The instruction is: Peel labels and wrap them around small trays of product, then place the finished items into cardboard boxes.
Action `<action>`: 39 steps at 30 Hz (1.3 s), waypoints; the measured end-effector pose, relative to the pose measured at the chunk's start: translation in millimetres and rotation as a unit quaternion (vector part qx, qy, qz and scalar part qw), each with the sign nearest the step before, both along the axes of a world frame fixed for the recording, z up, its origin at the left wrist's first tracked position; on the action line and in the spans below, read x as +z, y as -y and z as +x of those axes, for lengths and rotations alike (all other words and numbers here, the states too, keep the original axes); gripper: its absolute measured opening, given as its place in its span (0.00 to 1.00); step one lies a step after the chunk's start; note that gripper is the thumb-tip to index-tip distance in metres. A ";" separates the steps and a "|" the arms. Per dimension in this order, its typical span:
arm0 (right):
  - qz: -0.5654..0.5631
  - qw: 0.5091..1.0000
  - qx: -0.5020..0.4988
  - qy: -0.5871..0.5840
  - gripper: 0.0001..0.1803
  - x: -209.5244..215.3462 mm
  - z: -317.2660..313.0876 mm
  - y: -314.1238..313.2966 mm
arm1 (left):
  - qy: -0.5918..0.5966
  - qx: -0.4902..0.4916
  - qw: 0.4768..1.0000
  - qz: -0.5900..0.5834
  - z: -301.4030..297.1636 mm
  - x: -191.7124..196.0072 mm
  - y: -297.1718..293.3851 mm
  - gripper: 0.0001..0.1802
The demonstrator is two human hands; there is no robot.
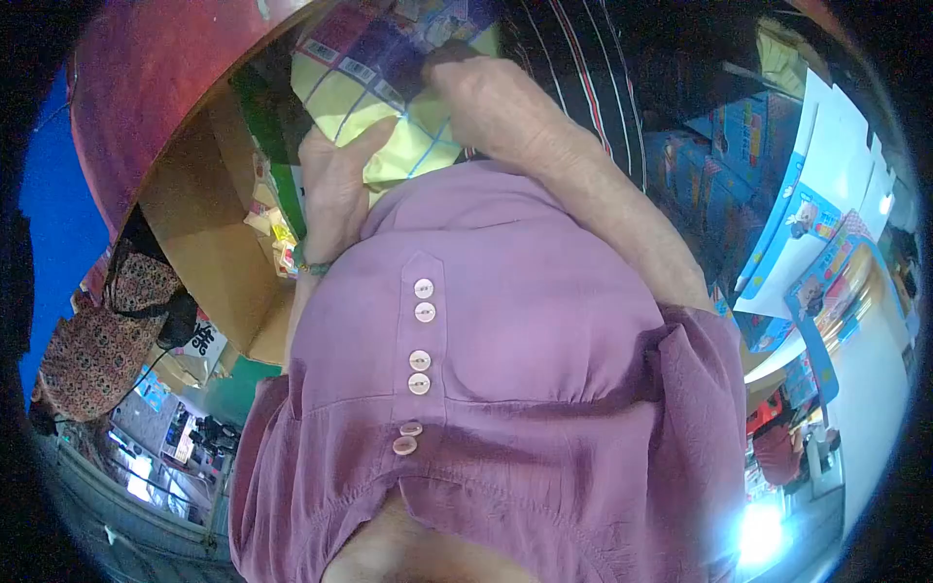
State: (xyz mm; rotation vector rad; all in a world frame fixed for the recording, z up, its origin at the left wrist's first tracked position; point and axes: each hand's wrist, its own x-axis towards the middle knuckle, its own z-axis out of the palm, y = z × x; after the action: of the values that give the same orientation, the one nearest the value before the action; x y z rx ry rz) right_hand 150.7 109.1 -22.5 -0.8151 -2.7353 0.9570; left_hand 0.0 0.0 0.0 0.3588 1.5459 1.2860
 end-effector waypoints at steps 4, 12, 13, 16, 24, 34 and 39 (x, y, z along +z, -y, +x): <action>-0.068 0.994 -0.075 -0.039 0.10 7.8 2.6 -5.6 | 0.052 0.028 0.998 0.017 -5.9 2.6 -1.1 0.18; -0.203 0.966 -0.060 -0.150 0.16 3.6 -15.6 5.0 | 0.094 0.012 0.995 0.028 -11.2 3.7 -2.3 0.16; -0.219 0.963 -0.074 -0.137 0.15 2.8 -15.8 4.6 | 0.108 0.009 0.994 0.030 -11.1 4.3 -3.0 0.15; -0.265 0.953 -0.092 -0.118 0.14 0.4 -16.6 1.1 | 0.135 0.005 0.991 0.024 -13.3 -1.2 -2.6 0.15; -0.346 0.931 -0.095 -0.072 0.12 1.7 -17.1 -4.4 | 0.189 0.004 0.982 0.000 -22.5 -4.6 -5.7 0.16; -0.311 0.942 -0.080 -0.100 0.11 3.3 -15.3 -7.2 | 0.136 -0.023 0.990 0.003 -25.2 -3.1 -1.8 0.16; -0.247 0.958 -0.055 -0.136 0.10 -4.8 12.1 -29.1 | 0.065 -0.038 0.997 0.000 -28.1 6.3 -2.2 0.17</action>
State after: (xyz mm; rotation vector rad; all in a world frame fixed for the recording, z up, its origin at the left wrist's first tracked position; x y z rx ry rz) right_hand 162.7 138.2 -27.3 -0.8154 -2.2186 1.6224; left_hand -28.1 2.2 6.3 0.3238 1.4109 1.2263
